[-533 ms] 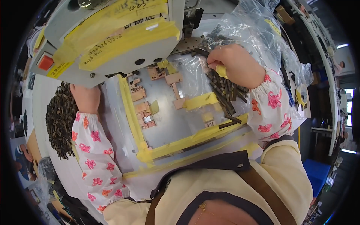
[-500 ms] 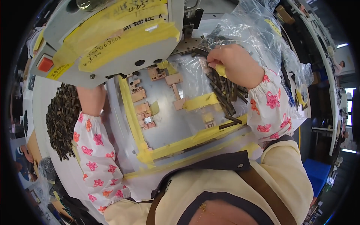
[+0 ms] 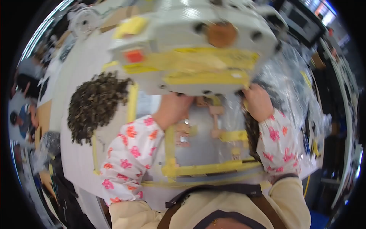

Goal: Operating an industrial machine to process small hardware parts in a leather goods workshop.

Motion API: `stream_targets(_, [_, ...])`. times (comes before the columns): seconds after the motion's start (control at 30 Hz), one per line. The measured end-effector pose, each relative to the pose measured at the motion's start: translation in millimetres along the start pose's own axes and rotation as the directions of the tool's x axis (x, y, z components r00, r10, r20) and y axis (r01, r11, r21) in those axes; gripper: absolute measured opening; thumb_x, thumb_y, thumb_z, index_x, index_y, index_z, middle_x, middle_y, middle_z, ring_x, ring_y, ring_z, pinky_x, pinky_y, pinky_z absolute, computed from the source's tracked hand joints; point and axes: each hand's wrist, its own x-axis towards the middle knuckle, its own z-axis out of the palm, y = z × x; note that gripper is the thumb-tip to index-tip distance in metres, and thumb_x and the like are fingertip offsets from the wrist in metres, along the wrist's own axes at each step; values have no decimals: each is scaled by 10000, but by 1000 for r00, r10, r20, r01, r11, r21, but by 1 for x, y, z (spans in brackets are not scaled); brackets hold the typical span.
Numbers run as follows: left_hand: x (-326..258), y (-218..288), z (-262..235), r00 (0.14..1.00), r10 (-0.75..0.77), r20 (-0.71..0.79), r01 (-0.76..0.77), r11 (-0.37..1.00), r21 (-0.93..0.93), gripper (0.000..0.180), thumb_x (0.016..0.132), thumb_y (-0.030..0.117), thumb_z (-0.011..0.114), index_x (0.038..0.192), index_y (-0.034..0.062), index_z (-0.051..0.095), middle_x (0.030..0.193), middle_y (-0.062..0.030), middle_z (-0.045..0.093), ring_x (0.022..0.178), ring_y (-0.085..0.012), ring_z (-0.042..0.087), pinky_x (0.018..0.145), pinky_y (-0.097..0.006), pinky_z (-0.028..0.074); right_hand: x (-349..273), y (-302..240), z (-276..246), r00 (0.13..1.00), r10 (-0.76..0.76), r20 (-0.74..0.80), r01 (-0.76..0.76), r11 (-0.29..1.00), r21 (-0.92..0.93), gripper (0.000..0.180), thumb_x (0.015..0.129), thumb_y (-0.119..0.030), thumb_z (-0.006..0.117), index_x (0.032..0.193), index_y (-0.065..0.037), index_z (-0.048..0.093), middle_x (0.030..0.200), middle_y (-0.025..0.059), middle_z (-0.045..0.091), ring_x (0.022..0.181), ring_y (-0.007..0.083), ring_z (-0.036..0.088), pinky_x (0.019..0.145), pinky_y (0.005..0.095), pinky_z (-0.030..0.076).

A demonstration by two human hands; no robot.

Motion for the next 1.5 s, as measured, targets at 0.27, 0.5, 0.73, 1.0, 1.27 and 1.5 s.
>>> stream_targets(0.27, [-4, 18, -2, 995, -49, -86, 33, 983, -181, 346, 739, 138, 636, 1059, 16, 584, 1105, -201, 532, 1037, -368, 506, 851, -421, 435, -5, 10, 11, 987, -2, -159, 17, 996, 93, 116, 670, -23, 617, 768, -3, 559, 715, 151, 582, 703, 336, 577, 613, 439, 457])
stream_targets(0.5, [-9, 15, -6, 994, 60, 95, -66, 995, 68, 520, 537, 101, 743, 1031, 38, 593, 1077, -185, 531, 1002, -353, 525, 826, -409, 460, 2, -21, -10, 999, -1, -49, 32, 782, 622, 152, 766, -27, 652, 761, 23, 509, 602, 142, 535, 508, 259, 535, 493, 343, 390])
stream_targets(0.73, [-14, 26, -12, 951, -177, 255, 156, 983, 98, 649, 476, 113, 768, 1099, 45, 600, 1050, -180, 533, 999, -346, 524, 835, -399, 458, -1, -21, -1, 980, -166, -109, 195, 689, 698, 82, 741, 33, 618, 784, 43, 548, 637, 137, 561, 525, 199, 555, 503, 291, 411])
stream_targets(1.0, [-7, 20, -18, 986, 2, 166, -25, 990, 137, 353, 584, 133, 685, 909, 17, 609, 808, -173, 605, 846, -351, 577, 751, -418, 454, 3, -26, -2, 990, -109, -88, 140, 790, 597, 103, 734, -25, 623, 814, -30, 558, 698, 152, 597, 669, 356, 595, 582, 402, 465])
stream_targets(1.27, [-3, 19, -22, 989, -21, 144, 29, 998, -52, 322, 705, -41, 521, 1010, 38, 592, 808, -178, 577, 755, -363, 541, 672, -422, 444, 11, -19, 14, 956, -224, -191, 294, 695, 657, 110, 707, 33, 585, 810, -4, 597, 760, 116, 598, 741, 329, 573, 647, 391, 460])
stream_targets(1.5, [-3, 29, -22, 982, 6, 190, 4, 999, -52, 229, 841, -39, 463, 999, 47, 607, 794, -142, 588, 700, -294, 556, 635, -363, 443, 8, -19, 16, 974, -176, -145, 227, 701, 676, 111, 676, 42, 598, 775, 3, 627, 750, 108, 610, 725, 317, 578, 648, 373, 473])
